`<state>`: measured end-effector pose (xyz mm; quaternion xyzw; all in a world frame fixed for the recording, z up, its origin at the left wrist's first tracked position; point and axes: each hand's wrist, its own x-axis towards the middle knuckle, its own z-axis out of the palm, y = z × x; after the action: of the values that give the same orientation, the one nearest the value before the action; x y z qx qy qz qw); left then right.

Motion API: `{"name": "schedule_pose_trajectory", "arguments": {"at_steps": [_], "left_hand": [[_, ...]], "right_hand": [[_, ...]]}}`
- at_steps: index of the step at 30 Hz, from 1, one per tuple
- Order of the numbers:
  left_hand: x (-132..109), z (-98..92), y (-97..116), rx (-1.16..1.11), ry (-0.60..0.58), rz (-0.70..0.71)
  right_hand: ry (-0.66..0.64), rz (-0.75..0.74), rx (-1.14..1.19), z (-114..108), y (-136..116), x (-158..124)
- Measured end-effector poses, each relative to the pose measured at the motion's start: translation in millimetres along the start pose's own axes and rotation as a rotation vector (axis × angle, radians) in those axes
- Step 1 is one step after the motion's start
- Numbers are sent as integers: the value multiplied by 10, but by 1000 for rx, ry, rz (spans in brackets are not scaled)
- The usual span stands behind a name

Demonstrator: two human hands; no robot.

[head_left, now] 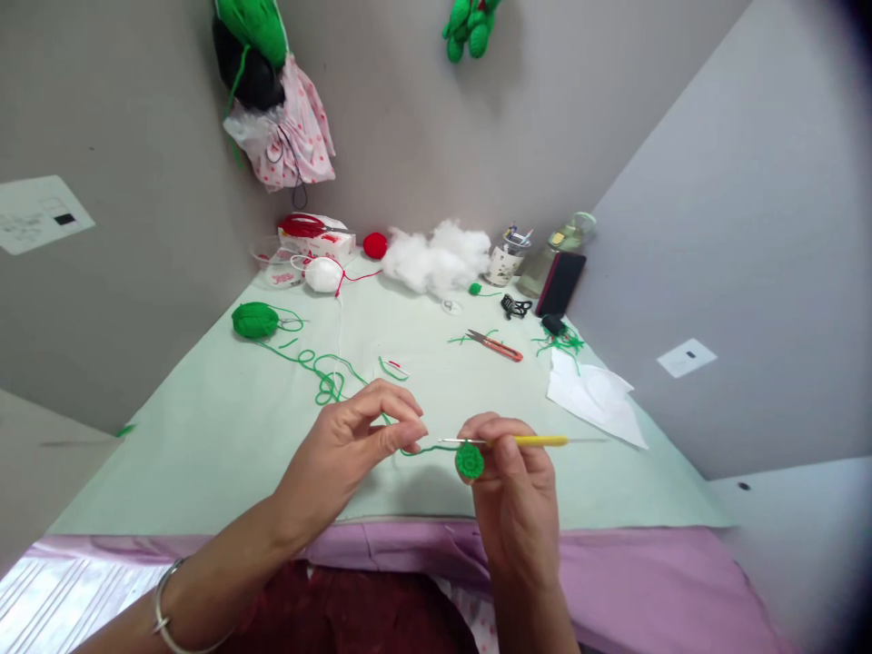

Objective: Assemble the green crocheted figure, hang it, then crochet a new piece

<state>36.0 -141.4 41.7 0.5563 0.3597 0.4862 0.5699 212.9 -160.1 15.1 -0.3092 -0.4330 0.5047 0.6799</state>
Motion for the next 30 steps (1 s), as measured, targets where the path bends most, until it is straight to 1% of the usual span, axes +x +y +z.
{"name": "schedule_pose_trajectory", "arguments": {"at_steps": [2,4,7,8,12,16,22,25,27,30], "left_hand": [[35,-15,-65,-56,4,-26],[70,-58,-131,-184,-35,-43],[116,-126,-224,-459,-194,-49],[126,-146,-250,-520,-246,-45],[135,-198,-311,-607,-387,-20],[121,-207,-321,-619,-442,28],[113,-207,-329,-588,-453,52],[107,-184,-332,-543,-431,18],[99,-148,-316,-508,-351,-32],[77,-75,-257,-469,-190,-71]], "right_hand": [[0,8,-6,-5,9,3],[9,14,-14,-10,14,1],[24,17,-30,-13,15,-10],[27,16,-34,-12,16,-14],[34,19,-38,-4,17,-19],[36,27,-44,8,4,-23],[34,24,-42,17,-11,-31],[28,19,-37,15,5,-29],[18,20,-22,13,18,-26],[17,26,-11,11,30,-22]]}}
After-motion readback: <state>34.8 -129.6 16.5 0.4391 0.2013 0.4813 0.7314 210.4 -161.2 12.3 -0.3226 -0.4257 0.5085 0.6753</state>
